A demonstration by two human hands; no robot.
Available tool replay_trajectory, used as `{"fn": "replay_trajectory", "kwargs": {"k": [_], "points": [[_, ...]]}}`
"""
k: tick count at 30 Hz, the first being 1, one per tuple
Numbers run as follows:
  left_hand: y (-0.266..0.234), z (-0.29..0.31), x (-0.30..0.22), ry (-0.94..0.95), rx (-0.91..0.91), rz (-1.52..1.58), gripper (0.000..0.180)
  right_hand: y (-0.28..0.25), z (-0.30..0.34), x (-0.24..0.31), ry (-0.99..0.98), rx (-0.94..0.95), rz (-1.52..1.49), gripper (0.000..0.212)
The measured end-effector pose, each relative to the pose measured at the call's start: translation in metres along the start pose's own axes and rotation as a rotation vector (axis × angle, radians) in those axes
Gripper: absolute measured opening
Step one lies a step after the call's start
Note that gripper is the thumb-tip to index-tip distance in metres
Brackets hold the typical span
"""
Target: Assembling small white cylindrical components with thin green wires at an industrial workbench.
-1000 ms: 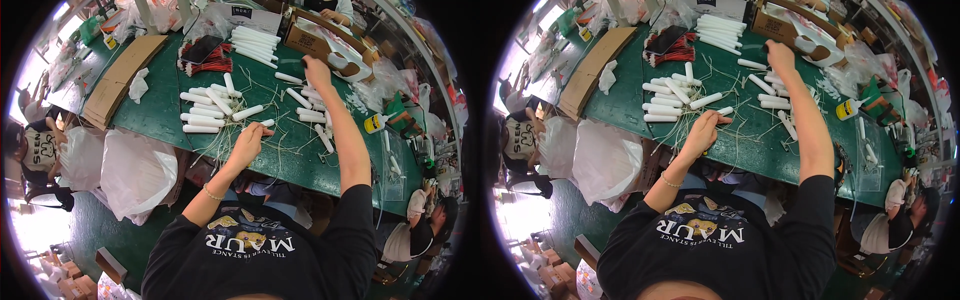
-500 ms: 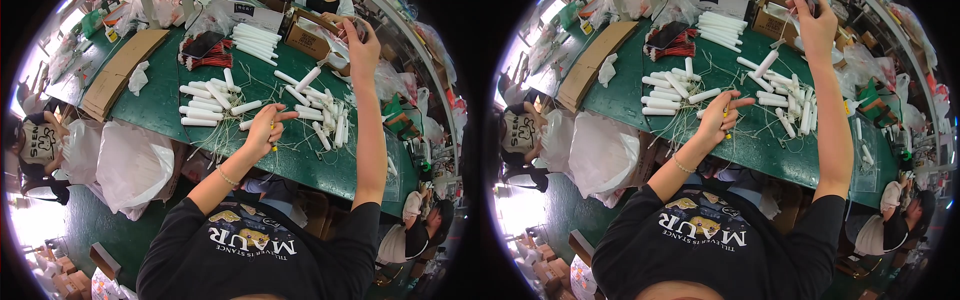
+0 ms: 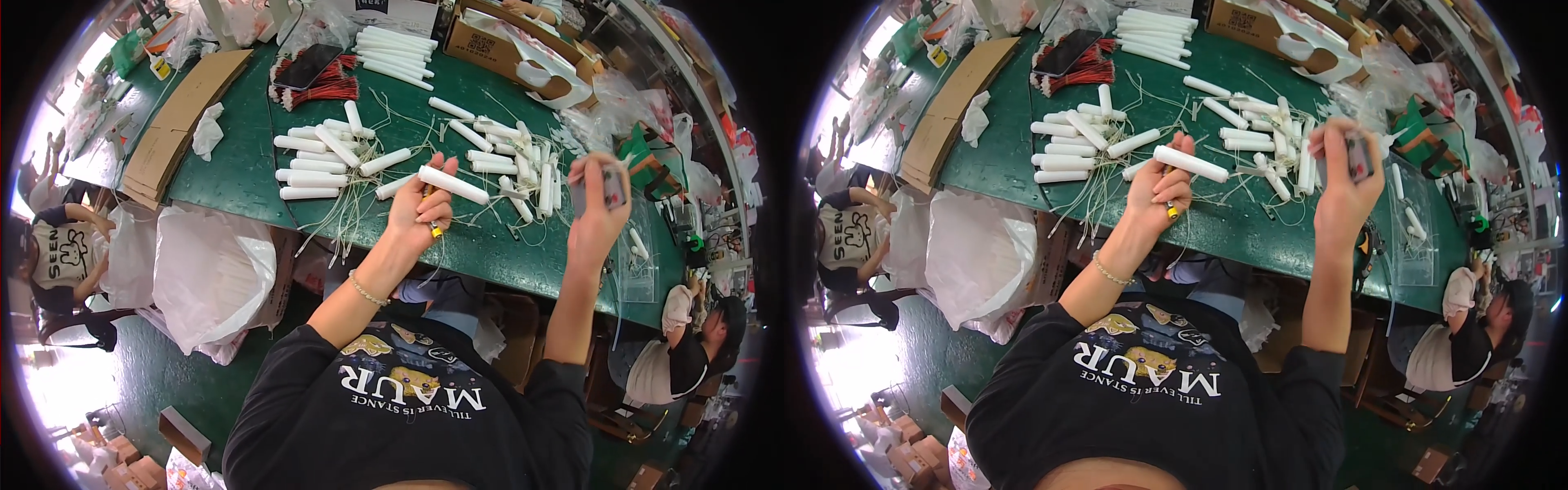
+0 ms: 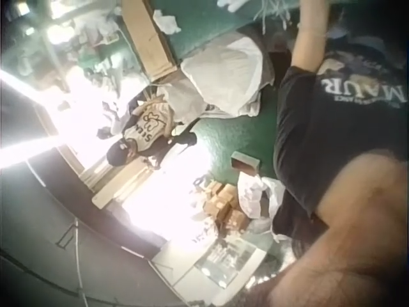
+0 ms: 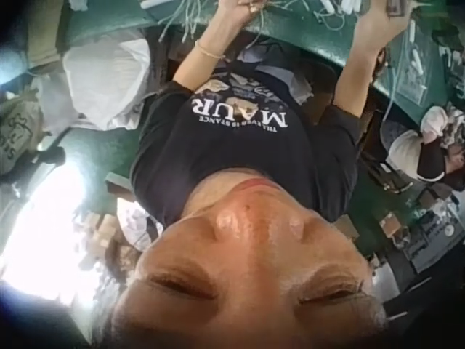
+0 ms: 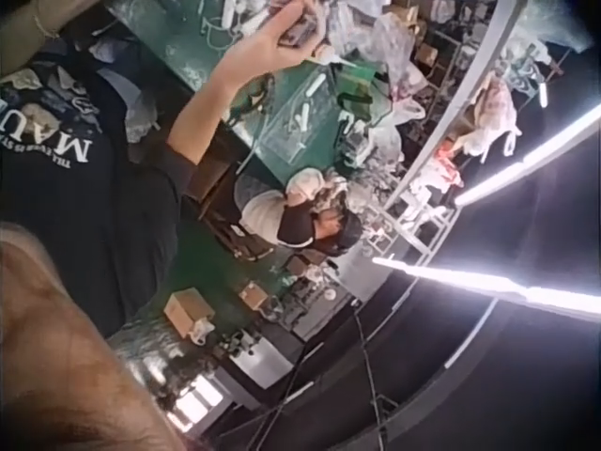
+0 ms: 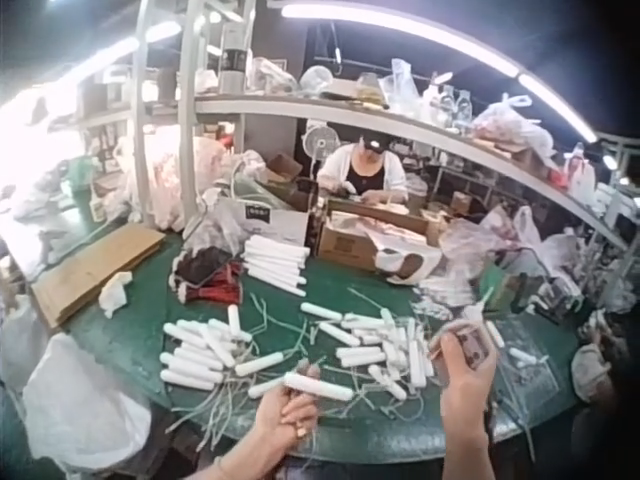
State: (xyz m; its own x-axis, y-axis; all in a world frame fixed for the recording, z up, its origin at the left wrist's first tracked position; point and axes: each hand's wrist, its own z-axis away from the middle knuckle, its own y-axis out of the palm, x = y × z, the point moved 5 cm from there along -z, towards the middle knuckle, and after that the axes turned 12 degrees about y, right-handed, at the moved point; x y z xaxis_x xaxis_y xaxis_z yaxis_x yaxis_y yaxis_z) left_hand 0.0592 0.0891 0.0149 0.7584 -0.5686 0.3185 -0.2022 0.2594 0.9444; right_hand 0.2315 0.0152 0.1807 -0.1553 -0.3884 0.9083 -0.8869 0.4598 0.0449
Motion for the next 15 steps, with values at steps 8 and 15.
{"fn": "replay_trajectory", "kwargs": {"k": [8,15], "points": [[0.012,0.045,-0.014,0.053,0.038,-0.727,0.023,-0.07,0.063,-0.053,0.373,-0.117,0.252,0.021],[0.029,0.066,0.019,-0.192,0.084,-0.975,0.026,-0.031,0.09,-0.015,0.136,0.249,0.533,0.029]]}}
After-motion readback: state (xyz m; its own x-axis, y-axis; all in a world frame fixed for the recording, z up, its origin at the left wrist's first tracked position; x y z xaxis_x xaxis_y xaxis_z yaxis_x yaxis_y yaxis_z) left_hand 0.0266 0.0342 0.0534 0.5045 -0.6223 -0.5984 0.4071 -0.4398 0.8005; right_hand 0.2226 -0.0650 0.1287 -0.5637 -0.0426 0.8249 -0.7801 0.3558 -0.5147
